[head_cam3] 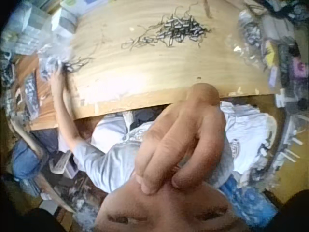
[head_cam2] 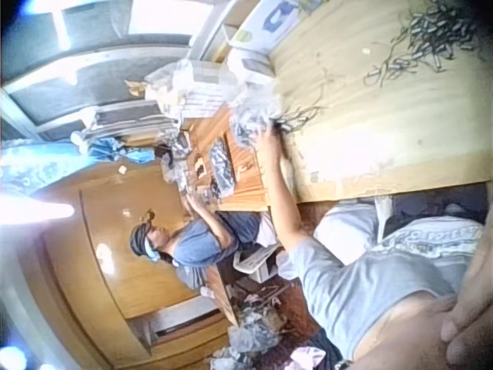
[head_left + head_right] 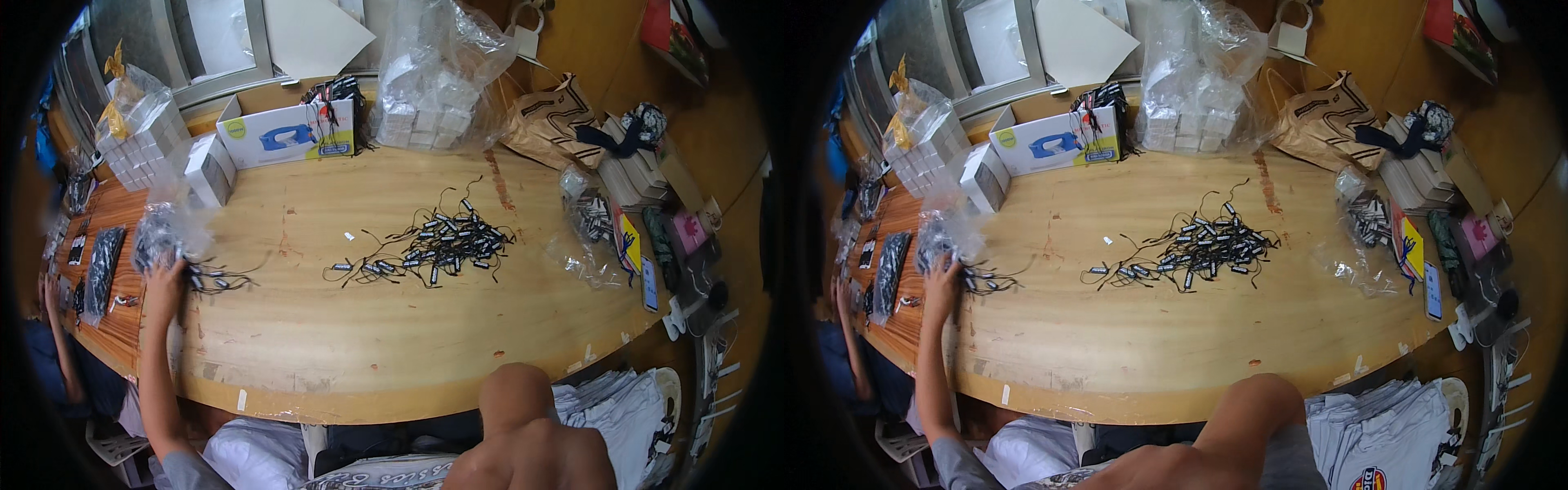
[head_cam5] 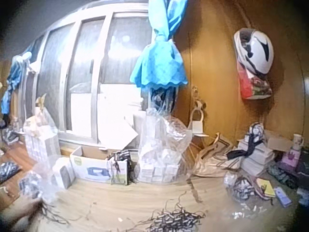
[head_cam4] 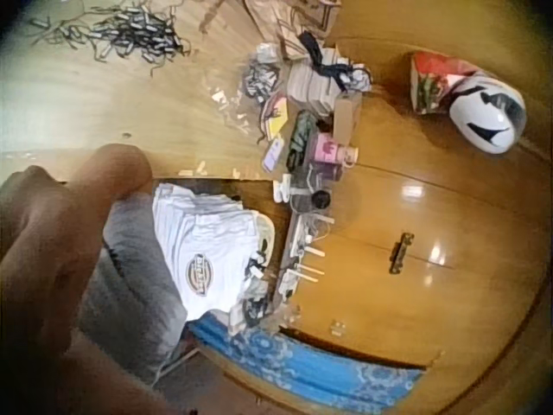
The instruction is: The person organizes small electronic components, specifically black USB drives with tags, on a wooden table. They remove the items from a plastic bag, sort them into a pile, and then place them into a cardboard box. The person also moves a floral pouch and a cardboard box aside to clear the workspace.
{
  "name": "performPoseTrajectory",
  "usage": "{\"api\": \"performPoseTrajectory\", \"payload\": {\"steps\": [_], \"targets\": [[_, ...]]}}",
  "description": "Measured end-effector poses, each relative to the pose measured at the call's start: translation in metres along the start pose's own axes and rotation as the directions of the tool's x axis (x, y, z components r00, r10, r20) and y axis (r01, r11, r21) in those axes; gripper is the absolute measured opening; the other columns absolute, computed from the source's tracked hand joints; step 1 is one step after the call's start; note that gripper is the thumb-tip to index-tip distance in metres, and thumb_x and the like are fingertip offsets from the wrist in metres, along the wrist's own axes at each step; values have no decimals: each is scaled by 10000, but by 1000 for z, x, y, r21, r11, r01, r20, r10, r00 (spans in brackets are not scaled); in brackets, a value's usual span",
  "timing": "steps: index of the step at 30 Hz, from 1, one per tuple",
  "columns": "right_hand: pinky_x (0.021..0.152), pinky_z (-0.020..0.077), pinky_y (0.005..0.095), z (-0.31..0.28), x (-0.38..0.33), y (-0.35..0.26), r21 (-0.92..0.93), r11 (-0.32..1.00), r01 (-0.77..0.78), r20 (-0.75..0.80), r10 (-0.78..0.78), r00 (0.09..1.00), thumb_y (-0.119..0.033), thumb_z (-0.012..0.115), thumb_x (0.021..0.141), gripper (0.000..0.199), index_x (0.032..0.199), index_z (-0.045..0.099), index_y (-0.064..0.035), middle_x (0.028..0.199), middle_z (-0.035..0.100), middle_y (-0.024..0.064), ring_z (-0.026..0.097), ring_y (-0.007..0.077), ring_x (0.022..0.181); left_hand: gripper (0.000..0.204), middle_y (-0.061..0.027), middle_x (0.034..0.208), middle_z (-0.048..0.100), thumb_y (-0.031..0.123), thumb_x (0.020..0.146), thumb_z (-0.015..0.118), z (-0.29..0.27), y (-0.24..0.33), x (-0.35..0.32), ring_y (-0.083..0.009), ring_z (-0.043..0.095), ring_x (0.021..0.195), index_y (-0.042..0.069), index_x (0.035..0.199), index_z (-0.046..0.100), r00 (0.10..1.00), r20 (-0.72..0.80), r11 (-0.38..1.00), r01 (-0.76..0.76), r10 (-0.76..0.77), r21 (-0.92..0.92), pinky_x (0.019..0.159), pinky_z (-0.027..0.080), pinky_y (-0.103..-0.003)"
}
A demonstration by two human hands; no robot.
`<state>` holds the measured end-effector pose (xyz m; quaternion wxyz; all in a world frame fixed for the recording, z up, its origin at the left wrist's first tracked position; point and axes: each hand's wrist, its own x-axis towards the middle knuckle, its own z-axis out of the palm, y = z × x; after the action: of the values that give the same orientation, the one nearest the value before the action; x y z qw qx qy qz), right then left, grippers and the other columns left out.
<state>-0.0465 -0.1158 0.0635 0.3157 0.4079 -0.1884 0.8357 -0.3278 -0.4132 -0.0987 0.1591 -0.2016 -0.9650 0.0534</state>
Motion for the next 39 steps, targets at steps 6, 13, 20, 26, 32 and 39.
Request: {"api": "performPoseTrajectory", "payload": {"steps": [6, 13, 20, 26, 32, 39], "targets": [[562, 491, 323, -16, 19, -9, -13, 970, -241, 174, 240, 955, 46, 548, 718, 68, 693, 536, 109, 789, 536, 300, 549, 327, 701, 351, -91, 1196, 392, 65, 735, 419, 67, -121, -3, -302, 360, 1086, 158, 1072, 464, 971, -97, 975, 211, -217, -70, 813, 347, -470], [607, 485, 332, -7, 7, 14, 19, 998, -57, 70, 55, 996, 1, 549, 741, 117, 721, 548, 116, 814, 539, 291, 552, 331, 717, 319, -1, 1211, 378, 223, 821, 320, 88, -158, 22, -249, 285, 1165, 186, 1119, 428, 868, 75, 856, 464, -490, 227, 785, 333, -532], [592, 490, 324, -23, 24, 14, 44, 998, 47, 251, -57, 966, 16, 544, 738, 120, 730, 543, 135, 796, 539, 296, 562, 325, 684, 301, -29, 1188, 377, 163, 799, 320, 72, -124, 39, -279, 293, 1121, 131, 1066, 454, 824, 150, 835, 522, -546, 176, 808, 326, -474], [565, 500, 312, -33, 35, -9, -17, 988, -151, 223, 151, 963, 36, 539, 732, 100, 712, 543, 134, 764, 544, 295, 573, 319, 658, 237, -115, 826, 538, -24, 668, 362, -8, -187, 27, -250, 517, 822, 4, 831, 531, 944, 48, 895, 325, -327, -306, 727, 374, -280], [572, 489, 314, -45, 36, -12, -107, 989, -105, 277, 131, 952, 33, 517, 742, 81, 733, 537, 111, 773, 543, 269, 565, 306, 683, 291, -129, 880, 575, -64, 675, 373, -118, 49, 141, -232, 551, 817, 3, 906, 538, 804, -592, 912, -198, -58, -358, 730, 406, -281], [353, 310, 269, -56, 47, -71, -480, 864, 155, 157, -89, 984, -67, 417, 801, 100, 878, 388, -11, 696, 432, 80, 421, 172, 528, 530, -119, 1084, 465, -26, 610, 526, -32, 181, 248, -258, 418, 1045, 93, 1112, 406, 887, -457, 986, -125, 62, -108, 881, 316, -413]]}}
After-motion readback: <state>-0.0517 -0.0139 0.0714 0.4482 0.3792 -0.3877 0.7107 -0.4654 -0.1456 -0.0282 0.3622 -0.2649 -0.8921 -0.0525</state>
